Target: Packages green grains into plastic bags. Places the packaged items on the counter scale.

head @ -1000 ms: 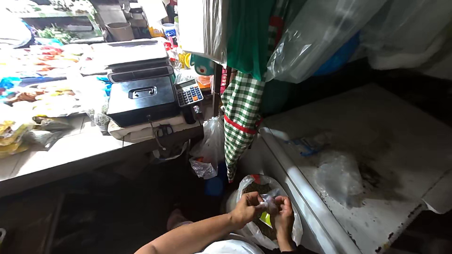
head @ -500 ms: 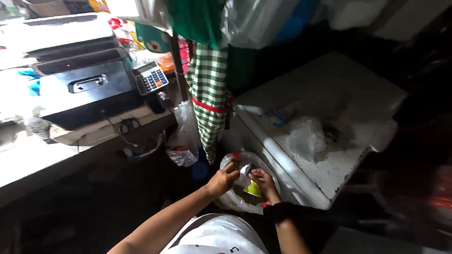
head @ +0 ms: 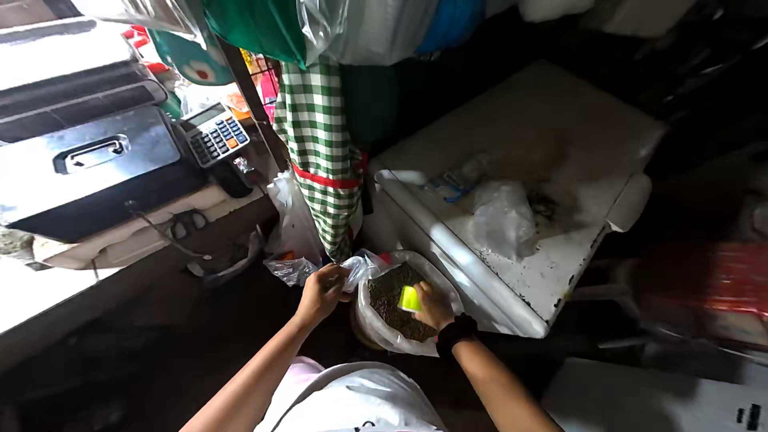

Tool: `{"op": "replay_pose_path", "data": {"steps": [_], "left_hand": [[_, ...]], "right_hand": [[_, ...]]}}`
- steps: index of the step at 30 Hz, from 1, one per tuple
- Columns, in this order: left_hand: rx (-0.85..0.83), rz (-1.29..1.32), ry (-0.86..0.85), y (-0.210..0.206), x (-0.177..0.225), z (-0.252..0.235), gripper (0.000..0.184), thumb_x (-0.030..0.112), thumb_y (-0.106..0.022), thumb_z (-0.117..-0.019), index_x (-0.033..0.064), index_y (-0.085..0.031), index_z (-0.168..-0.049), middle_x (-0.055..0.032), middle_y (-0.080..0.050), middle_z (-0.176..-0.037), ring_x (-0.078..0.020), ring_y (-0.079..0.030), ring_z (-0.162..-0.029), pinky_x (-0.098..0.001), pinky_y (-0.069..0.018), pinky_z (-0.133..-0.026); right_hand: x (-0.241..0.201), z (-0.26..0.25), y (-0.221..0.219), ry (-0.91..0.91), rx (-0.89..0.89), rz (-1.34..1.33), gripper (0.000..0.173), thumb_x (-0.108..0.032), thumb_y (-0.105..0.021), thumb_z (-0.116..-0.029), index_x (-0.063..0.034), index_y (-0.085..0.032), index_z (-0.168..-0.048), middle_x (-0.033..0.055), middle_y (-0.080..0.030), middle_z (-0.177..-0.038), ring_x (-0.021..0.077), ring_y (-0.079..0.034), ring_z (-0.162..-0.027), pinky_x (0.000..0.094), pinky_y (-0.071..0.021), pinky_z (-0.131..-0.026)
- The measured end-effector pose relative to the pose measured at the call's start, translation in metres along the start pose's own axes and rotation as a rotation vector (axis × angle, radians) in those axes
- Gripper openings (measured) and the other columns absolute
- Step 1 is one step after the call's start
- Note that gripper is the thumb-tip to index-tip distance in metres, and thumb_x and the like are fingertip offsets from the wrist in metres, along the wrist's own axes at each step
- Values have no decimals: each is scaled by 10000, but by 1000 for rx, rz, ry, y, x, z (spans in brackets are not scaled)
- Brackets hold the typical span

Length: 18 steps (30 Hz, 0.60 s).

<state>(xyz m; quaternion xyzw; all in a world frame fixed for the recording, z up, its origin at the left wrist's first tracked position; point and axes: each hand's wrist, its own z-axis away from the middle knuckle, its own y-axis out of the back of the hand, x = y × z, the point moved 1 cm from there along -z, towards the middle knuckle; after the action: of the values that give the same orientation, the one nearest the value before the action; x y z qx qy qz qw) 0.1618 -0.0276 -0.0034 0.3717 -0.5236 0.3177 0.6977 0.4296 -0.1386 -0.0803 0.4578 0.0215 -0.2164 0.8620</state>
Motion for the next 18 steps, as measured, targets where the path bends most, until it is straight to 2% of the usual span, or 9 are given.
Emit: {"op": "replay_pose_path", "data": {"steps": [2, 4, 6, 8, 10, 11, 14, 15, 18], "left_hand": [[17, 6, -5, 6, -1, 6, 170, -6, -538, -970, -43, -692, -1031, -92, -703, -1024, -129, -726, -789, -315, -647, -705], [24, 25, 7, 7, 1, 9, 151, -20, -546, -969, -42, -688, -1015, -74, -716, -985, -117, -728, -756, -310, -650, -680], [26, 94, 55, 3, 7, 10, 189, -8, -508, -1003, -45, -665, -1101, -80, -731, -1001, -143, -742, -744, -328, -654, -649], [13, 176, 103, -1, 11, 12, 232, 17, -463, -1039, -39, -630, -1189, -94, -730, -1056, -168, -752, -776, -343, -656, -655], [-17, 221, 124, -5, 13, 11, 242, 16, -460, -1032, -38, -627, -1199, -108, -693, -1141, -183, -751, -821, -359, -661, -684], [-39, 222, 124, -9, 12, 10, 243, 8, -465, -1021, -39, -630, -1192, -120, -646, -1202, -186, -744, -843, -360, -664, -701], [-120, 162, 92, -20, 10, 4, 253, -18, -545, -973, -31, -643, -1206, -155, -563, -1366, -190, -733, -907, -360, -660, -752], [-146, 125, 70, -23, 8, 2, 274, -20, -579, -956, -27, -645, -1221, -153, -573, -1362, -178, -730, -895, -350, -657, -758], [-154, -79, -42, -30, 0, -4, 262, 54, -619, -950, 2, -698, -1195, -109, -681, -1164, -83, -662, -743, -259, -587, -679]], "right_hand": [[2, -9, -6, -3, 211, -78, 745, -174, -823, -824, -28, -502, -1480, 294, -496, -1459, 459, -502, -1343, 587, -469, -1054], [-3, -25, -29, 12, 290, -135, 724, -66, -736, -872, -108, -467, -1543, 317, -422, -1523, 497, -522, -1315, 595, -490, -1029], [-18, -28, -43, -20, 132, -132, 698, -42, -692, -901, -170, -467, -1549, 295, -370, -1573, 494, -444, -1389, 600, -437, -1093], [-27, -25, -55, -35, -42, -142, 750, -68, -756, -851, -208, -486, -1537, 255, -456, -1531, 446, -484, -1376, 578, -434, -1112], [-22, -21, -64, 29, -165, -218, 753, -45, -803, -784, -199, -555, -1478, 222, -600, -1400, 397, -568, -1306, 572, -451, -1104], [-16, -20, -66, 61, -214, -267, 757, -41, -821, -756, -194, -578, -1457, 209, -632, -1362, 381, -591, -1282, 571, -457, -1100], [6, -21, -61, 114, -301, -455, 771, -10, -862, -737, -149, -589, -1445, 195, -611, -1399, 345, -580, -1307, 546, -444, -1124], [14, -20, -60, 113, -298, -525, 767, 19, -849, -745, -128, -583, -1449, 197, -596, -1421, 336, -571, -1321, 529, -440, -1131], [32, -12, -53, 76, -218, -715, 759, 67, -803, -749, -63, -560, -1456, 206, -577, -1437, 312, -572, -1313, 489, -457, -1115]]}}
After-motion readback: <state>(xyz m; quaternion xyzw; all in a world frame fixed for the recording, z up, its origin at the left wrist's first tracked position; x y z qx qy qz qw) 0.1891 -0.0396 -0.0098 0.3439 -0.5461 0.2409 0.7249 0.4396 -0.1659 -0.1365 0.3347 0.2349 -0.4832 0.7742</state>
